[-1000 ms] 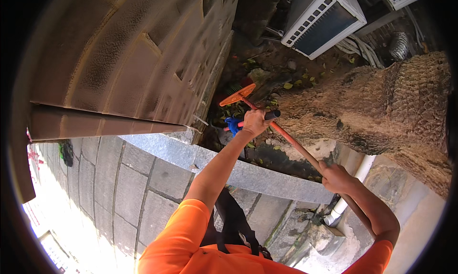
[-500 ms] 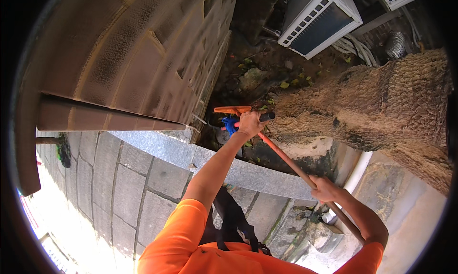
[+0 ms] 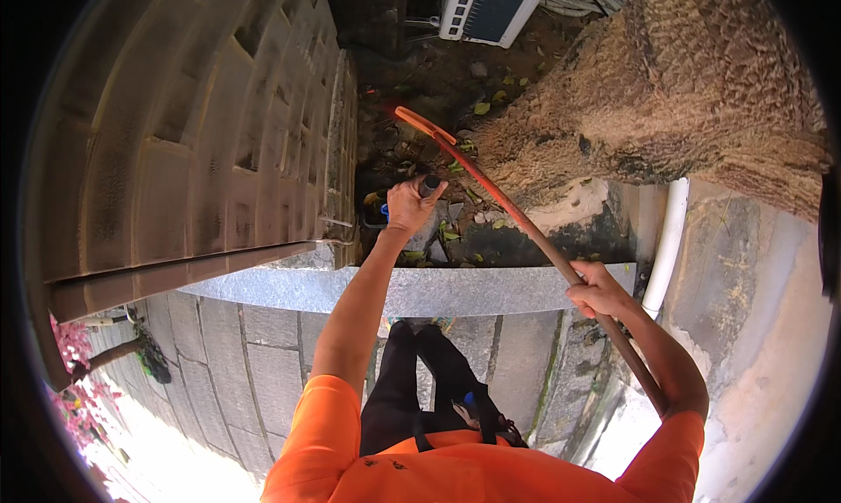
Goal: The person sweeps leaves and debris from a narrow outdoor alleyway using a broom and dustpan. They gather the debris into the dustpan and then manually pick up and bundle several long, dry branches found in the area.
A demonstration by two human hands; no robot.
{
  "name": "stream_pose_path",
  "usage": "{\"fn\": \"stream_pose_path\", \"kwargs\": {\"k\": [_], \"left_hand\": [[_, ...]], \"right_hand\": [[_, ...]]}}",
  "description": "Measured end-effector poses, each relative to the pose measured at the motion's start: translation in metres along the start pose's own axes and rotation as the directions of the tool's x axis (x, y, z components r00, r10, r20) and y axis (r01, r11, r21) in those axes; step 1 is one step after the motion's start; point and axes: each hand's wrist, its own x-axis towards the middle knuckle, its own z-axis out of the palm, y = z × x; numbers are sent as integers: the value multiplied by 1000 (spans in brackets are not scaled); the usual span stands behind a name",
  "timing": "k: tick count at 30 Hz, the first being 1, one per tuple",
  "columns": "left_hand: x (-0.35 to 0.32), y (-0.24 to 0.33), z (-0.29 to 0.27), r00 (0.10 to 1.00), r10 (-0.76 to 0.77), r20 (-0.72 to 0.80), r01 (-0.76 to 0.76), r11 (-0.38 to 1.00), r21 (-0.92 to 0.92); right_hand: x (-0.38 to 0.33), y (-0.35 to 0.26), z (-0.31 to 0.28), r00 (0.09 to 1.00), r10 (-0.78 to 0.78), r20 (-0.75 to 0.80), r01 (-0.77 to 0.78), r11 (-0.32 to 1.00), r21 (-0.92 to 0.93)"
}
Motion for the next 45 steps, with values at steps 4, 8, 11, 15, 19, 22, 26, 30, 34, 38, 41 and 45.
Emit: {"fn": "stream_pose_path", "kwargs": {"k": [4, 8, 11, 15, 19, 22, 26, 30, 34, 38, 41, 45], "left_hand": [[2, 0, 12, 977, 116, -177, -147, 973, -175], [10, 1, 27, 979, 96, -178, -136, 963, -232], [22, -5, 36, 995, 63, -80, -79, 973, -216], [42, -5, 48, 999, 22, -50, -31, 981, -191], [51, 9, 54, 1000, -6, 9, 8, 986, -164], [53, 10, 60, 1000, 6, -20, -10, 985, -175], [54, 26, 63, 1000, 3, 1, -3, 989, -148], [54, 39, 67, 999, 15, 50, 3, 941, -338], [50, 16, 60, 999, 18, -38, -28, 963, -270], [41, 31, 58, 997, 57, -54, -69, 964, -258], [43, 30, 59, 998, 9, -63, -20, 984, -177], [49, 17, 55, 999, 26, -48, -37, 967, -251]], "right_hand": [[-21, 24, 10, 999, -23, -47, 29, 992, 124], [-12, 41, 11, 997, -76, -25, 79, 981, 177], [-5, 54, 17, 993, -114, -36, 119, 973, 200], [-9, 73, 21, 993, -115, -23, 117, 966, 231], [-23, 81, 19, 994, -107, 17, 97, 952, 289], [6, 80, 13, 985, -174, -18, 174, 960, 220], [73, 84, 15, 981, -190, 38, 183, 973, 139], [63, 113, 15, 984, -79, 161, 64, 993, 96], [-42, 106, -8, 959, 35, 281, -131, 934, 332], [-46, 84, -26, 985, 34, 167, -52, 993, 109], [17, 90, -14, 995, -64, 73, 72, 990, -118], [45, 109, 8, 981, -87, 172, 84, 996, 25]]}}
